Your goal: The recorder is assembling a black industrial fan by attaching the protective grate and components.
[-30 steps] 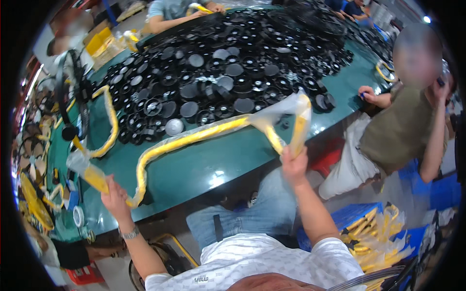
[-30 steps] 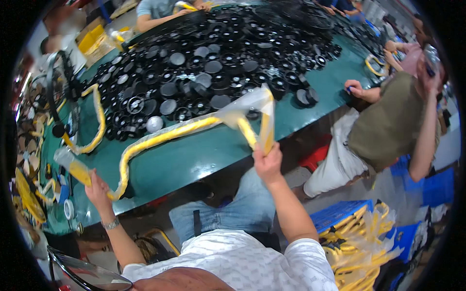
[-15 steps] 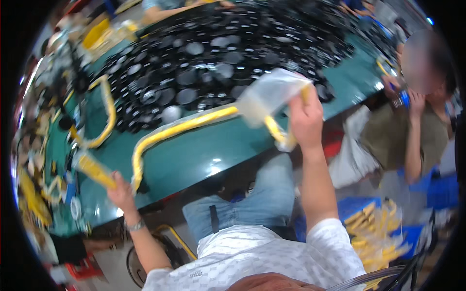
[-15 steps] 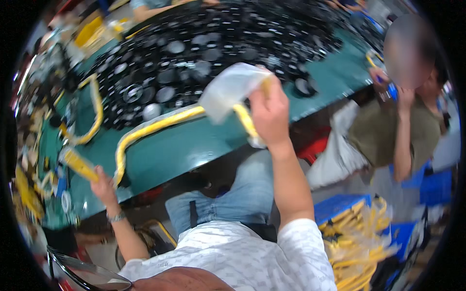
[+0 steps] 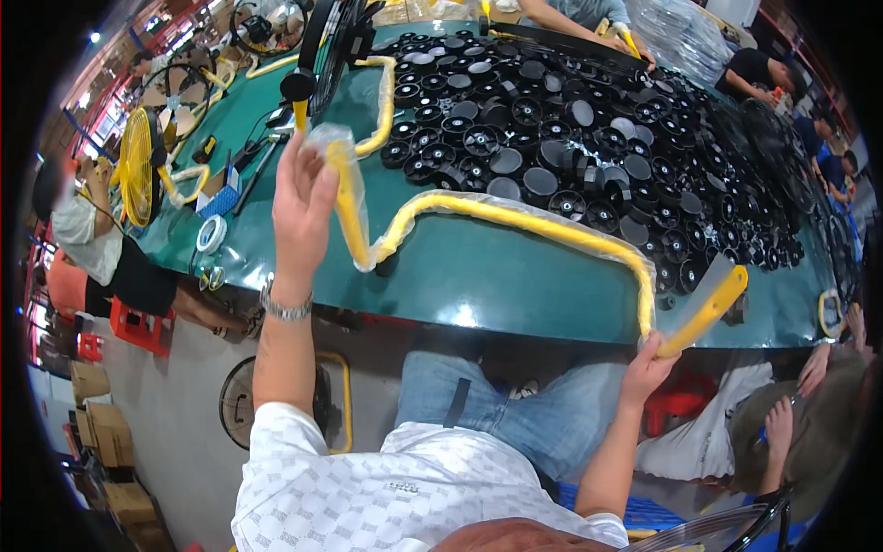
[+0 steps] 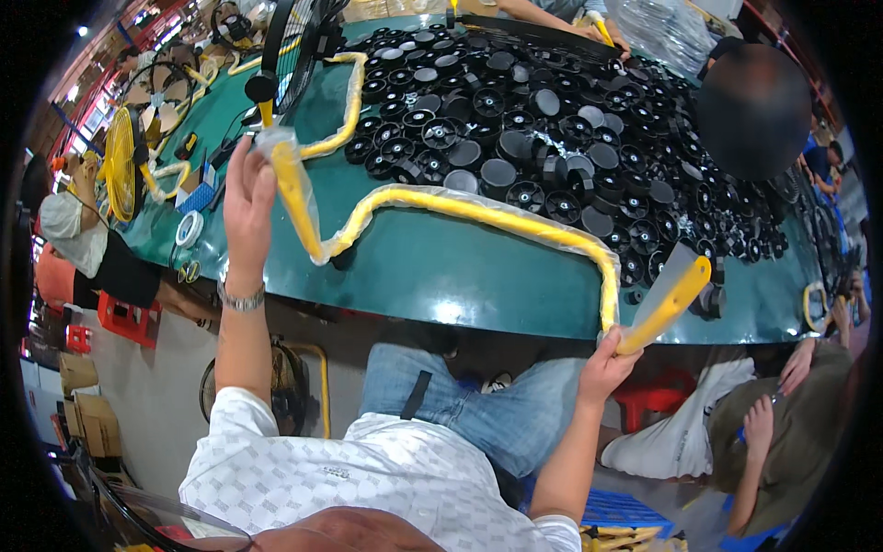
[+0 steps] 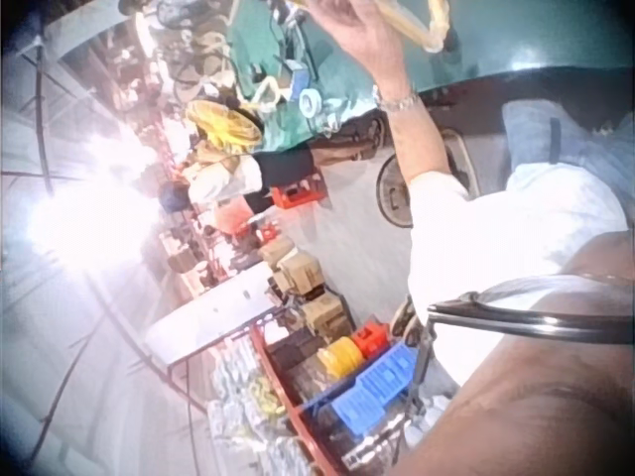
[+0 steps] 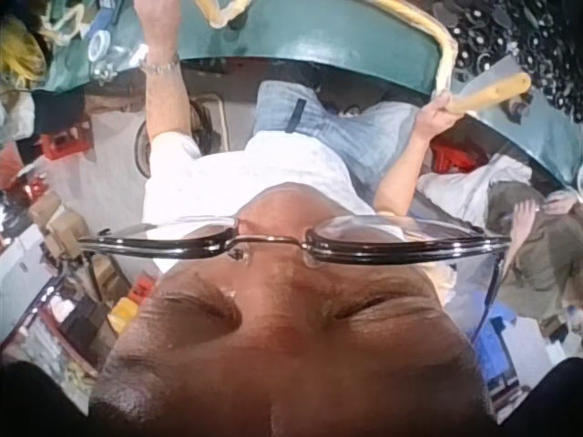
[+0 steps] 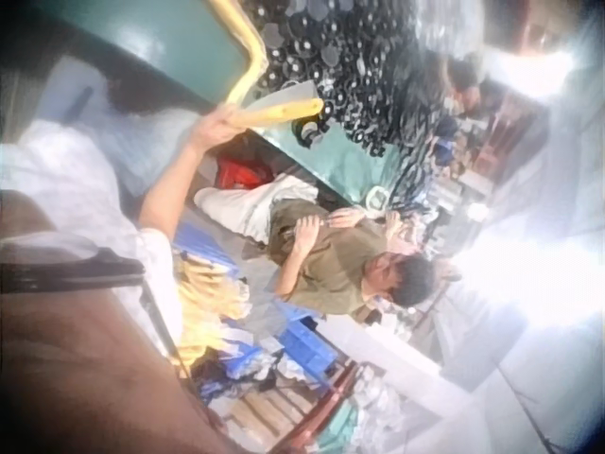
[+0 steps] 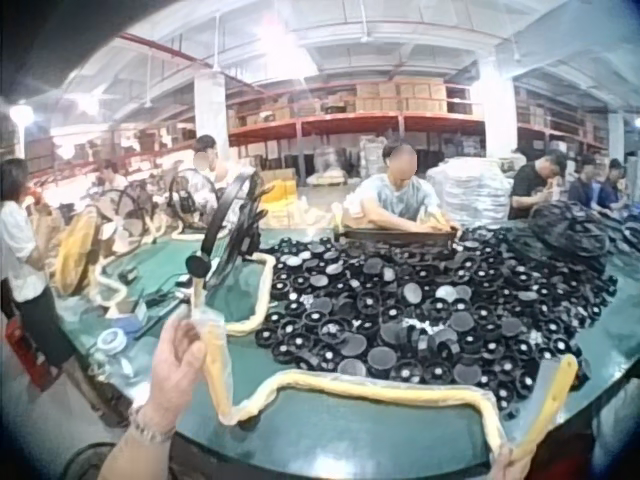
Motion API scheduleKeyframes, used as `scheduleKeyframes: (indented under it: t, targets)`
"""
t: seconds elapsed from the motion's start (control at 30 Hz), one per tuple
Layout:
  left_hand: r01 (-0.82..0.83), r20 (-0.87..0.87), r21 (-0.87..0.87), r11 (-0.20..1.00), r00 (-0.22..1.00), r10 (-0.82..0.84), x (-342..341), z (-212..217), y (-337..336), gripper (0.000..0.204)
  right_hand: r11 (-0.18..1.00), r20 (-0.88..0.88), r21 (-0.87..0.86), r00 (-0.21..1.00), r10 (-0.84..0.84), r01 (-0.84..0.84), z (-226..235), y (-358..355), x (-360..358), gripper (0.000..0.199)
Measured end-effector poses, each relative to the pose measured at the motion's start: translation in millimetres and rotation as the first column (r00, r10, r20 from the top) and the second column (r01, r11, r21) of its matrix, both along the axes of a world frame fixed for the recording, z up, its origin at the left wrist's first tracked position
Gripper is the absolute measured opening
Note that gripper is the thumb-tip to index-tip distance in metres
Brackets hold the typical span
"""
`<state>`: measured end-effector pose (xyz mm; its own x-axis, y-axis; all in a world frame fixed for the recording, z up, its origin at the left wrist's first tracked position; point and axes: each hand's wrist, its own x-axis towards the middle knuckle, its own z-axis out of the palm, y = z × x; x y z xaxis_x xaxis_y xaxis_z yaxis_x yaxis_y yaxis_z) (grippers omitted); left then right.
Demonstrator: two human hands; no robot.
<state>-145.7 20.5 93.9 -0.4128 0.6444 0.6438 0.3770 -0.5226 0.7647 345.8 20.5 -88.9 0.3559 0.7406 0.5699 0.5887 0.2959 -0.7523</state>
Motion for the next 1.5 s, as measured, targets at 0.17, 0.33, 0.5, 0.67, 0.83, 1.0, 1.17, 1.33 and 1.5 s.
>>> scheduleKeyframes:
  t: [0.17,0.33,0.5,0.67,0.83,1.0,1.17,1.33,1.5]
  targets:
    - [-0.218,-0.139,-0.282,0.934,0.973,0.185,5,-44,18,0.032,0.972,-0.135,-0.191,0.985,0.111,-0.136,51,-6,-7,0.039]
    - [-0.275,-0.219,-0.339,0.9,0.953,0.209,-4,-121,-5,0.023,0.996,-0.002,0.055,0.998,0.069,-0.069,143,7,5,0.063]
    - [-0.102,-0.081,-0.359,0.928,0.994,0.078,-19,-151,-15,0.028,0.965,-0.113,0.171,0.969,0.219,-0.198,179,53,-17,0.041]
    - [-0.033,-0.108,-0.436,0.899,0.994,-0.016,-26,-108,-12,0.045,0.981,0.118,0.187,0.991,-0.066,0.043,110,39,-14,0.033]
    - [0.022,-0.018,-0.223,0.975,0.999,-0.027,-28,-9,20,0.05,0.992,-0.04,0.118,0.998,-0.047,0.051,56,7,-15,0.028]
    - [0.083,-0.028,-0.231,0.97,0.995,-0.091,-8,11,49,0.046,0.992,-0.002,0.117,0.999,-0.052,0.051,56,16,-14,0.028]
    - [0.07,0.04,-0.15,0.986,0.997,-0.065,-6,-14,48,0.042,0.997,0.01,0.08,1.0,-0.016,0.015,71,16,-13,0.032]
    - [0.143,0.074,-0.214,0.966,0.989,-0.13,-16,-23,49,0.042,0.986,-0.036,-0.133,0.995,0.094,-0.098,132,21,-2,0.061]
    - [0.112,0.07,-0.22,0.969,0.993,-0.099,-12,-23,51,0.042,0.947,0.016,0.282,0.988,0.153,-0.151,197,61,-7,0.054]
